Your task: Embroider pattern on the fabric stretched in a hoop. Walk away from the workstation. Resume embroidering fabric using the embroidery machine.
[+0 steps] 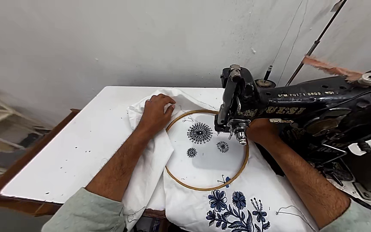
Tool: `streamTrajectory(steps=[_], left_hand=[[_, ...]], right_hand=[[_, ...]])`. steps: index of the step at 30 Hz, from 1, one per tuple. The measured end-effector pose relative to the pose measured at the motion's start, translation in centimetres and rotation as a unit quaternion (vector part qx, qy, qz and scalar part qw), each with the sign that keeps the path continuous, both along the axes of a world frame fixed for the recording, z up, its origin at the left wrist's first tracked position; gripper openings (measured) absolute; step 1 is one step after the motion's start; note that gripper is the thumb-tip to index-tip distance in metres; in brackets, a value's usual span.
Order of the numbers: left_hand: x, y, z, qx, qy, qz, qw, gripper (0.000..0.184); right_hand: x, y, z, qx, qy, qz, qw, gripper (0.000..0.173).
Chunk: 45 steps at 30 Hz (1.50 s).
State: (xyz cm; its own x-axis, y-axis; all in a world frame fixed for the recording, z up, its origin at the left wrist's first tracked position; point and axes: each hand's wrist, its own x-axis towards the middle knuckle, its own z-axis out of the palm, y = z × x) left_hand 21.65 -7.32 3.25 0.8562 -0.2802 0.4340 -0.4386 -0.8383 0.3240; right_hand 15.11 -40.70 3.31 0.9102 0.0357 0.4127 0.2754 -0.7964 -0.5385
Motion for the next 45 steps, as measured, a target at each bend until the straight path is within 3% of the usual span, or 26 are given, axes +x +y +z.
streamTrajectory(steps=[5,10,15,21,24,27,33,37,42,45], left_hand=[[-3.0,-4.6,0.9,0.044,0.017,-0.167,0.985,0.033],[-4.4,-5.9,0.7,0.131,0.113,-0.243,0.954,0.051],[-3.3,-4.3,0.7,0.019,0.129,-0.382,0.915,0.035],[-2.7,-4.0,0.0,-0.016,0.085,-0.248,0.965,0.031],[-2.9,-4.5,-0.4,-0.023,0.062,-0.255,0.965,0.031],[-3.6,-5.9,-0.4,-0.021,0.077,-0.279,0.957,0.030],[-4.3,-8.2,-1.1,0.023,0.078,-0.301,0.950,0.024],[-2.9,-6.5,-0.8,0.023,0.023,-0.246,0.969,0.021],[-0.7,-2.0,0.3,-0.054,0.008,-0.140,0.989,0.021],[-0.4,-0.7,0.9,-0.096,0.033,-0.081,0.992,0.019]], right_hand=[[-1.6,1.2,2.2,0.008,0.145,0.051,0.988,0.012],[-1.4,1.1,1.1,0.004,0.103,0.092,0.990,0.007],[-1.1,1.0,0.3,0.048,0.074,0.098,0.991,0.007],[-0.5,0.4,0.2,0.000,0.122,0.117,0.986,0.011],[-0.4,0.5,-0.2,0.015,0.103,0.106,0.989,0.010],[-0.6,0.9,-0.6,0.003,0.019,0.059,0.998,0.013],[-0.5,0.7,-0.3,0.010,-0.003,0.020,1.000,0.018],[-0.6,0.9,-0.3,0.040,0.007,0.004,0.999,0.011],[-1.3,1.0,0.8,0.026,0.021,0.006,0.999,0.010],[-1.6,0.6,1.1,-0.015,0.061,0.120,0.991,0.013]])
